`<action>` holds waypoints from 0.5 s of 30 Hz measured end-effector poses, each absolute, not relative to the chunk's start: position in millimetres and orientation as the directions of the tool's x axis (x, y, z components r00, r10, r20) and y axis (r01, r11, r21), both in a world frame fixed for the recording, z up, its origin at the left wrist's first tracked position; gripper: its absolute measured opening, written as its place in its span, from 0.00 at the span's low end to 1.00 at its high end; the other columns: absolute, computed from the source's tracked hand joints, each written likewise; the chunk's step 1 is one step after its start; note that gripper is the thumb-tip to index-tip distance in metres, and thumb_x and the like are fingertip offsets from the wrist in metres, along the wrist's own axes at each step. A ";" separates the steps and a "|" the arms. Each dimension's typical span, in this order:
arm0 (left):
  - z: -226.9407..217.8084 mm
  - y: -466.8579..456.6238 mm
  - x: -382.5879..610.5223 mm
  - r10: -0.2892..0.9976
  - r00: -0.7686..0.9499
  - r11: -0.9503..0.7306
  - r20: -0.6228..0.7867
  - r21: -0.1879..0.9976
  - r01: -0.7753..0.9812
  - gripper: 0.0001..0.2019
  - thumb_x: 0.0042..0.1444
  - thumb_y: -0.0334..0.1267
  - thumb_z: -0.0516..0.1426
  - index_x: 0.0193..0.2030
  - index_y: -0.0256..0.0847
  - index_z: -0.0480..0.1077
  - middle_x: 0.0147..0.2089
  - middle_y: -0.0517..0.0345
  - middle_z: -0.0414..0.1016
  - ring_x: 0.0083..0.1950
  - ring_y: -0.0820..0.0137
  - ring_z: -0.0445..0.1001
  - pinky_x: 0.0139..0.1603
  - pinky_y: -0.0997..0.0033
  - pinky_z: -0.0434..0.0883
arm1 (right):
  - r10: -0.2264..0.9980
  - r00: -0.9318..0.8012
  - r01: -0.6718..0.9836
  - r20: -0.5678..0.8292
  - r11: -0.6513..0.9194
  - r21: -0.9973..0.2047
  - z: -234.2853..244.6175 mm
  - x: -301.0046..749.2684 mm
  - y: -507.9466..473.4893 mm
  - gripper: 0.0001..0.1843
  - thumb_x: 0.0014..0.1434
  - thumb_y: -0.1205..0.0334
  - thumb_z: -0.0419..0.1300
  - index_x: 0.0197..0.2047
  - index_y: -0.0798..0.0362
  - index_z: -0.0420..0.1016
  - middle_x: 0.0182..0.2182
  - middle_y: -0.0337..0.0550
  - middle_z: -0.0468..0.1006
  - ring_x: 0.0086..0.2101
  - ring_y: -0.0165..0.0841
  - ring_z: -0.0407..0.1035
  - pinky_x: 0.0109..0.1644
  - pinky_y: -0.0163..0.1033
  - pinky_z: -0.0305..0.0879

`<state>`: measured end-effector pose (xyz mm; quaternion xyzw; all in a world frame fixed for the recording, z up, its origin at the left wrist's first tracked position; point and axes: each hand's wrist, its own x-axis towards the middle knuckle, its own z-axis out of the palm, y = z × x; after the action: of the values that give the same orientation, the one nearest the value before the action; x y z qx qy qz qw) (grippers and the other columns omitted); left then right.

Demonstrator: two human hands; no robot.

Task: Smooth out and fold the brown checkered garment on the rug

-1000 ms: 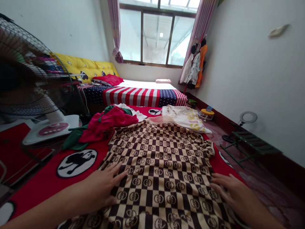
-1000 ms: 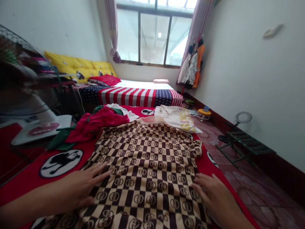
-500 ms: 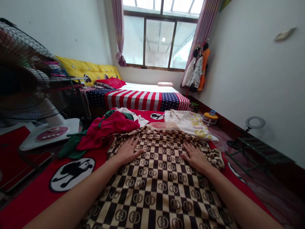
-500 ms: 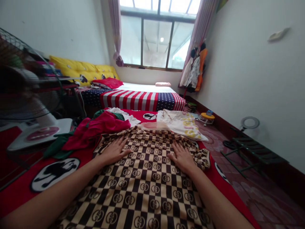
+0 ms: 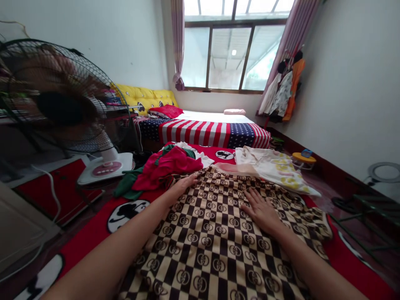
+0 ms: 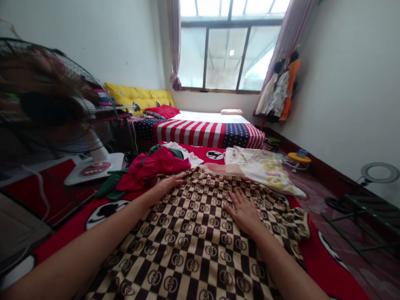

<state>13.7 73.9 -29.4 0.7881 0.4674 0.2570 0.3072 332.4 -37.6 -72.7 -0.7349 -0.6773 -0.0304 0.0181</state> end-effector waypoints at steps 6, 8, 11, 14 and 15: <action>-4.0 69.8 -48.1 0.979 0.076 -0.179 0.191 0.609 0.773 0.24 0.49 0.60 0.55 0.28 0.38 0.77 0.31 0.45 0.80 0.35 0.57 0.78 0.31 0.68 0.67 | 0.990 0.091 0.995 0.105 -0.093 0.020 -73.6 329.5 -38.3 0.35 0.64 0.40 0.37 0.69 0.48 0.47 0.69 0.42 0.43 0.67 0.40 0.39 0.66 0.60 0.41; -6.5 68.9 -56.7 0.980 0.006 -0.119 0.198 0.569 0.814 0.22 0.41 0.60 0.60 0.21 0.40 0.75 0.27 0.45 0.78 0.37 0.53 0.77 0.31 0.67 0.65 | 0.989 0.091 0.995 0.115 -0.093 0.017 -74.8 329.8 -37.8 0.35 0.64 0.40 0.37 0.69 0.48 0.47 0.69 0.42 0.43 0.67 0.39 0.39 0.66 0.60 0.41; -17.2 69.6 -55.6 0.980 -0.045 -0.075 0.192 0.572 0.817 0.20 0.34 0.58 0.63 0.18 0.41 0.73 0.24 0.46 0.77 0.37 0.53 0.76 0.31 0.68 0.63 | 0.989 0.096 0.995 0.113 -0.098 0.017 -75.6 330.5 -37.2 0.35 0.64 0.40 0.37 0.69 0.48 0.48 0.69 0.41 0.43 0.67 0.38 0.39 0.66 0.59 0.41; -27.4 70.6 -49.0 0.974 -0.061 -0.098 0.220 0.646 0.757 0.14 0.38 0.51 0.63 0.22 0.41 0.74 0.27 0.50 0.78 0.36 0.57 0.75 0.31 0.70 0.63 | 0.989 0.103 0.994 0.105 -0.105 0.016 -73.8 329.3 -37.9 0.35 0.64 0.40 0.37 0.69 0.48 0.47 0.69 0.40 0.43 0.67 0.38 0.39 0.66 0.59 0.41; -28.8 70.7 -47.3 0.971 -0.061 -0.119 0.233 0.683 0.721 0.13 0.40 0.49 0.61 0.23 0.40 0.74 0.27 0.51 0.78 0.35 0.59 0.75 0.30 0.70 0.63 | 0.989 0.105 0.994 0.104 -0.107 0.015 -72.8 328.6 -38.4 0.35 0.64 0.40 0.37 0.69 0.48 0.47 0.69 0.40 0.43 0.67 0.38 0.39 0.66 0.59 0.41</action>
<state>-47.3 70.7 -28.8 0.6616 0.6391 0.3491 0.1790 328.6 -38.4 -72.8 -0.7427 -0.6676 -0.0436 0.0291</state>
